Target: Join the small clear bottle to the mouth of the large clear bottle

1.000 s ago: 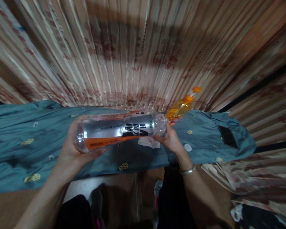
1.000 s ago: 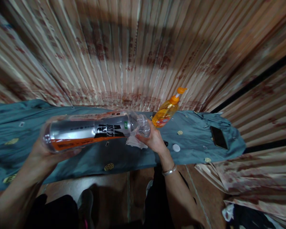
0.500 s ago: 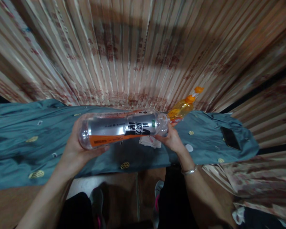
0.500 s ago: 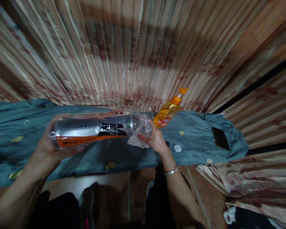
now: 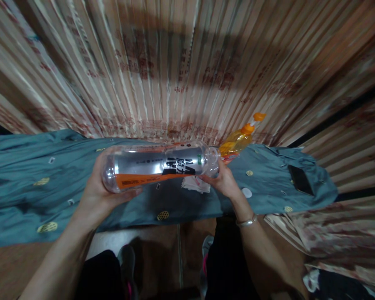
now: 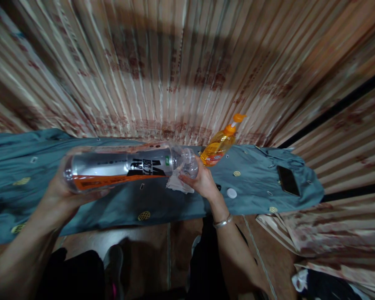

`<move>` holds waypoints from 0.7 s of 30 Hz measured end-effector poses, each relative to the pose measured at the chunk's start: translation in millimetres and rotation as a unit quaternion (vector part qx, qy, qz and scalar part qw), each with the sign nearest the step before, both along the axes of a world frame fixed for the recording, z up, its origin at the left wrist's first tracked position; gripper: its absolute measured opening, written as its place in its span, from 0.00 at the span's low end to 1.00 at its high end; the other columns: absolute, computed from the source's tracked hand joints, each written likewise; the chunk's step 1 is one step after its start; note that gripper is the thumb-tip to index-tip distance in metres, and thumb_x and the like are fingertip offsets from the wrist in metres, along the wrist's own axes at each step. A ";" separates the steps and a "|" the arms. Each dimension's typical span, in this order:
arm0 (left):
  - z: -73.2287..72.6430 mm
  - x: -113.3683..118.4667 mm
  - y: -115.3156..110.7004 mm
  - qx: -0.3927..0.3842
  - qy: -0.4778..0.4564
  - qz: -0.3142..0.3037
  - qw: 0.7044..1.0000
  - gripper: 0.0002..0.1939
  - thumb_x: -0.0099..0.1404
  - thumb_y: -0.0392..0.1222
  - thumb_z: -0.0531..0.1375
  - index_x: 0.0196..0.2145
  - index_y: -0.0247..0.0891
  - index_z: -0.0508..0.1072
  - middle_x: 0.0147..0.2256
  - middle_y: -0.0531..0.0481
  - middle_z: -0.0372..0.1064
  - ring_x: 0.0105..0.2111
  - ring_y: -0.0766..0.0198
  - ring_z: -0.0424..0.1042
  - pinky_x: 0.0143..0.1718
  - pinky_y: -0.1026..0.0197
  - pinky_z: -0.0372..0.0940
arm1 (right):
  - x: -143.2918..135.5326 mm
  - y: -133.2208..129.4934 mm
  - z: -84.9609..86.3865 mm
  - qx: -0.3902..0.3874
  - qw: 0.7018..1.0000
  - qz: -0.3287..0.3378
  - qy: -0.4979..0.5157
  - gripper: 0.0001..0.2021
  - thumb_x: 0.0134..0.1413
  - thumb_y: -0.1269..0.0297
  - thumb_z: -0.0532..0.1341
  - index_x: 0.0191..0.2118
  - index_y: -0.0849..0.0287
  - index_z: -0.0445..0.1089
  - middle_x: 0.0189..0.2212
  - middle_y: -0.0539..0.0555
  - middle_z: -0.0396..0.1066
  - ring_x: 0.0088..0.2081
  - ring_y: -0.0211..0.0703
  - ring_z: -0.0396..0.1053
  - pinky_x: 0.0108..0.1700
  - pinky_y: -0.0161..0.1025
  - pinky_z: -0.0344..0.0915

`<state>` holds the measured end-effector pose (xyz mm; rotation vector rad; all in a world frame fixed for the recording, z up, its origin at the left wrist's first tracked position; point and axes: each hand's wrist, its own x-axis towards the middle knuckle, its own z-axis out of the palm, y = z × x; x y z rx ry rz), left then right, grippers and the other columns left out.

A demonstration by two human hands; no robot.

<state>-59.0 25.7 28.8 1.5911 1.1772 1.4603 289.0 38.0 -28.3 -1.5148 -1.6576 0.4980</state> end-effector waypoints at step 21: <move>-11.3 -5.7 3.7 -0.012 -0.008 -0.012 1.000 0.50 0.39 0.41 0.80 0.60 0.48 0.70 0.60 0.44 0.69 0.62 0.40 0.67 0.68 0.35 0.57 | 2.1 0.3 -1.4 0.000 1.000 0.004 -0.008 0.41 0.45 0.52 0.75 0.64 0.56 0.65 0.51 0.60 0.81 0.52 0.60 0.79 0.54 0.54 0.75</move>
